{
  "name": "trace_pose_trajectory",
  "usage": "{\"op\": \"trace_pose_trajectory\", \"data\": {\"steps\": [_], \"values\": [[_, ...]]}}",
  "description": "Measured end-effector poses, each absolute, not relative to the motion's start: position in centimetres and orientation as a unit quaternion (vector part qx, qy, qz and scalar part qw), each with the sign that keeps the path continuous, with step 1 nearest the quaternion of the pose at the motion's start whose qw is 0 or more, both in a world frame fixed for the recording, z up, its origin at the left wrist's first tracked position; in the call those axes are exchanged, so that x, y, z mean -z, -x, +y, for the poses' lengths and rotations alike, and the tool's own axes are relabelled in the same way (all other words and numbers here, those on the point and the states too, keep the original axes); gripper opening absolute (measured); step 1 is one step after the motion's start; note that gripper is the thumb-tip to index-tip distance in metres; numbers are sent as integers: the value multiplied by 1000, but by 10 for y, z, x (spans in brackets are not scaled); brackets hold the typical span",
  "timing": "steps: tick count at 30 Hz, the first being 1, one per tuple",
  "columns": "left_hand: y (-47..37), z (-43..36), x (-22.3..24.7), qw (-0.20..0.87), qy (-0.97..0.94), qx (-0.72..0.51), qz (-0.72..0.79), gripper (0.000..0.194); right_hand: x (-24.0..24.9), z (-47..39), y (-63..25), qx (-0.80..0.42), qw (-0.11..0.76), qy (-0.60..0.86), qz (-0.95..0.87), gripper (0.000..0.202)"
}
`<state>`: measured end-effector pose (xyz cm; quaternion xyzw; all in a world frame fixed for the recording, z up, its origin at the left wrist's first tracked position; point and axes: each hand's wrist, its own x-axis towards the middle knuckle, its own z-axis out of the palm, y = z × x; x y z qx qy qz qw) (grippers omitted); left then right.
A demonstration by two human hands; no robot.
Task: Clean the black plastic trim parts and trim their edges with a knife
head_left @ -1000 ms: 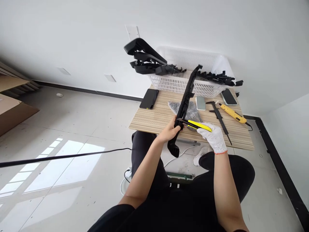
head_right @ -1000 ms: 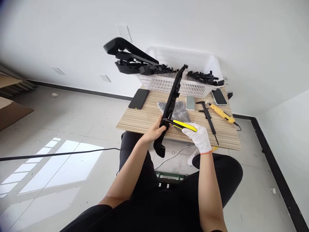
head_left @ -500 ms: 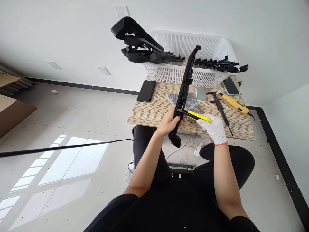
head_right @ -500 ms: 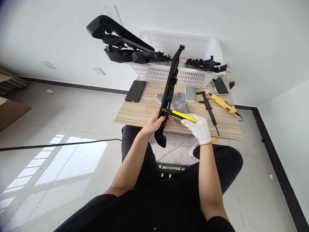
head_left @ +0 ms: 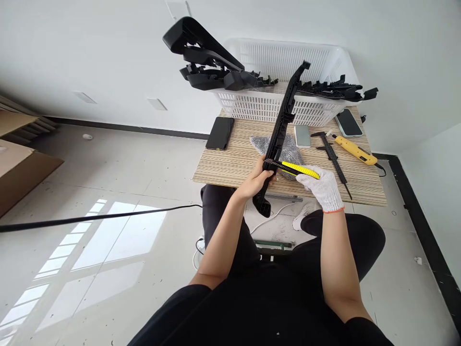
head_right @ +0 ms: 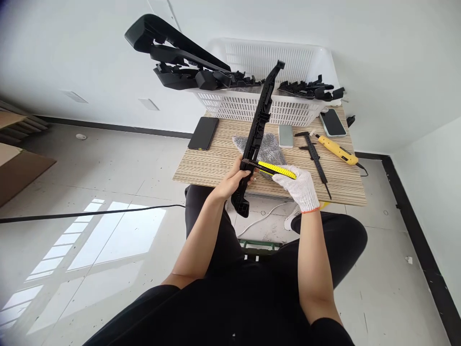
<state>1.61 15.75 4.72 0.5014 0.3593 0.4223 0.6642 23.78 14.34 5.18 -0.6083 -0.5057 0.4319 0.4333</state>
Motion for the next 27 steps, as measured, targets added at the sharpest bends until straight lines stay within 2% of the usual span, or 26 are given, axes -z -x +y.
{"op": "trace_pose_trajectory", "data": {"steps": [3, 7, 10, 13, 18, 21, 25, 27], "values": [[-17, 157, -48, 671, -490, -424, 360, 47, -52, 144, -237, -410, 459, 616, -491, 45], [-18, 158, -44, 658, -506, -433, 353, 41, -51, 145, -236, -424, 445, 607, -504, 45], [-18, 159, -41, 654, -511, -438, 346, 38, -49, 145, -236, -401, 481, 608, -488, 42], [-18, 159, -40, 652, -513, -445, 337, 34, -49, 145, -236, -426, 453, 602, -500, 44], [-18, 157, -42, 641, -517, -438, 362, 41, -51, 143, -236, -402, 469, 611, -495, 43], [-17, 156, -42, 624, -538, -436, 363, 43, -52, 143, -236, -428, 432, 611, -507, 46], [-16, 158, -37, 608, -554, -435, 367, 46, -51, 144, -238, -404, 466, 609, -499, 44], [-15, 160, -34, 592, -569, -435, 369, 45, -50, 144, -238, -423, 451, 599, -509, 47]]}}
